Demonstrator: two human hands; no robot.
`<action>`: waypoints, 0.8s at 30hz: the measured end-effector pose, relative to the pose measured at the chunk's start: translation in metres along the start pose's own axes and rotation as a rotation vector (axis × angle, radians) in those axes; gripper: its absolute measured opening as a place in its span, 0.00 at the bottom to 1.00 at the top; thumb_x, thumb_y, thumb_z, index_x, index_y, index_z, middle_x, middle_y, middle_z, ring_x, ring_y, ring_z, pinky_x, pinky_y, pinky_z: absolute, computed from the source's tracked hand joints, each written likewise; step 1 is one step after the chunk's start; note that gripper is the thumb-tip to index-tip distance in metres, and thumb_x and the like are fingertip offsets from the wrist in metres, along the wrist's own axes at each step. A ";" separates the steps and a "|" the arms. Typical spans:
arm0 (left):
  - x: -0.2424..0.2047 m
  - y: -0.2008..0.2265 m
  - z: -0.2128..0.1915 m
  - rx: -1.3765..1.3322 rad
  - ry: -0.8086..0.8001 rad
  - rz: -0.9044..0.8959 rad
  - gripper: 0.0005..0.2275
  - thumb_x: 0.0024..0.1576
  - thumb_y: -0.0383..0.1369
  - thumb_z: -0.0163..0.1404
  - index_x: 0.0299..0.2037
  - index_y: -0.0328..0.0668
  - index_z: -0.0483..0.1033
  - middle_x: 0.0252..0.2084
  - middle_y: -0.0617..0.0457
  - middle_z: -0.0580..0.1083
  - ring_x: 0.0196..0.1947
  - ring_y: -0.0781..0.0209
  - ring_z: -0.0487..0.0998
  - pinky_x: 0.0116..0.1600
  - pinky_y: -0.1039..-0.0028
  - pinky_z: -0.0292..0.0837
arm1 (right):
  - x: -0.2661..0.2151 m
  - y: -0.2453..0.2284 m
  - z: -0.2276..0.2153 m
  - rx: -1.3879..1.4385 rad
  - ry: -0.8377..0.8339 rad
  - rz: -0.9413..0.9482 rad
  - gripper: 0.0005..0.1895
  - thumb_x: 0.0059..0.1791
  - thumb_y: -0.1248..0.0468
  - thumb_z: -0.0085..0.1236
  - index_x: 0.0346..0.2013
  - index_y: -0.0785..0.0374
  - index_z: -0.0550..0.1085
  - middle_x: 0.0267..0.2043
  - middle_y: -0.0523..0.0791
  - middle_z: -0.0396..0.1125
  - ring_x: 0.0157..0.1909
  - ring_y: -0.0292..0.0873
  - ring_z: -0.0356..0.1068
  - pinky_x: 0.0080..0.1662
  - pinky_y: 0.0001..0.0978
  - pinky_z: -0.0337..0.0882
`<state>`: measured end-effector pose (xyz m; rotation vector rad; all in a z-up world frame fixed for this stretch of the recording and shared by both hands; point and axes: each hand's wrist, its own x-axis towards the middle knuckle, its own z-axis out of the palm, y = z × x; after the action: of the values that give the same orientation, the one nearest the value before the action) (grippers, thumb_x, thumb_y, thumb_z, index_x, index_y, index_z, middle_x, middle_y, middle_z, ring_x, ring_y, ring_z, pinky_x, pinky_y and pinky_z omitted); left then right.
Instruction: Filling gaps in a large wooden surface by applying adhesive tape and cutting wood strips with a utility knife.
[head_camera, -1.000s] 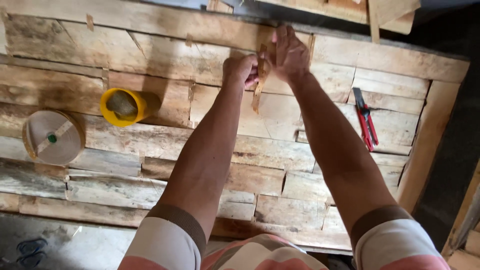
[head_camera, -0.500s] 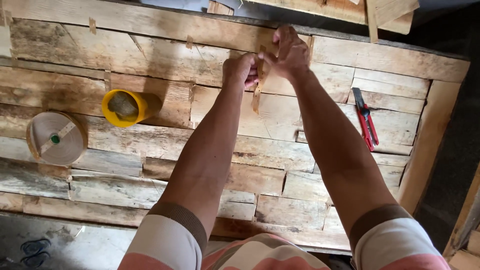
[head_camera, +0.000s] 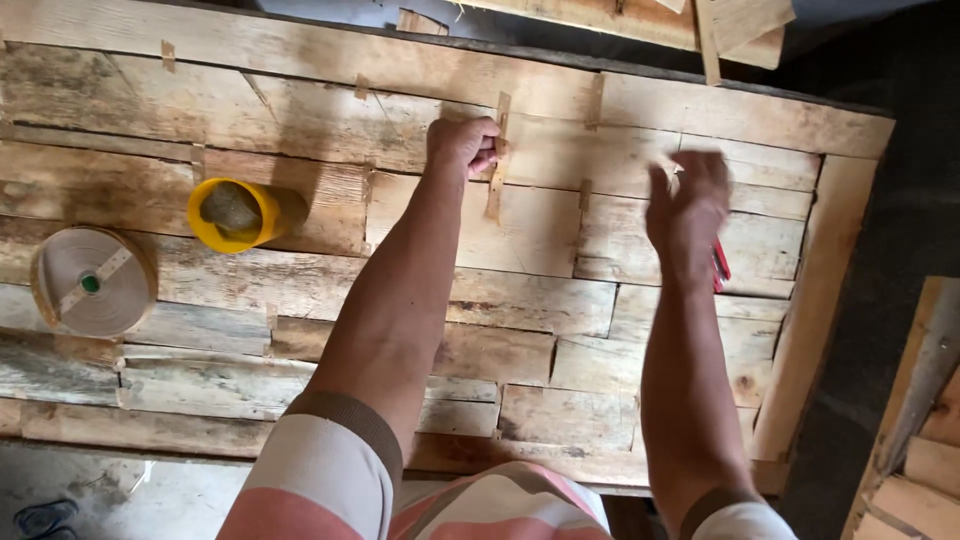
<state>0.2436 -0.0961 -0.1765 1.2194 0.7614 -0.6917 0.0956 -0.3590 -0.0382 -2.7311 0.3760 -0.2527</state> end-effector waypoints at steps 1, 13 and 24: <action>-0.001 0.001 -0.001 -0.001 -0.003 0.002 0.03 0.49 0.23 0.59 0.31 0.32 0.81 0.28 0.42 0.83 0.24 0.58 0.85 0.27 0.74 0.79 | -0.014 0.011 -0.003 -0.002 0.003 -0.001 0.13 0.53 0.62 0.67 0.48 0.63 0.76 0.51 0.51 0.68 0.50 0.51 0.69 0.50 0.44 0.73; -0.017 0.008 -0.002 0.049 -0.028 -0.014 0.04 0.50 0.26 0.62 0.32 0.38 0.80 0.30 0.46 0.83 0.28 0.60 0.85 0.37 0.73 0.79 | -0.076 0.089 -0.003 -0.299 -0.049 0.197 0.22 0.49 0.61 0.66 0.57 0.60 0.75 0.53 0.50 0.68 0.55 0.54 0.66 0.56 0.54 0.64; 0.020 -0.012 -0.008 0.021 -0.081 -0.016 0.03 0.52 0.24 0.60 0.33 0.32 0.81 0.31 0.42 0.82 0.28 0.59 0.85 0.32 0.73 0.81 | -0.064 0.093 -0.016 -0.465 -0.167 0.240 0.09 0.55 0.67 0.55 0.49 0.65 0.70 0.50 0.52 0.65 0.46 0.50 0.67 0.46 0.49 0.70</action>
<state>0.2445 -0.0916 -0.2012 1.1979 0.6991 -0.7596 0.0100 -0.4293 -0.0674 -3.0832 0.7926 0.1467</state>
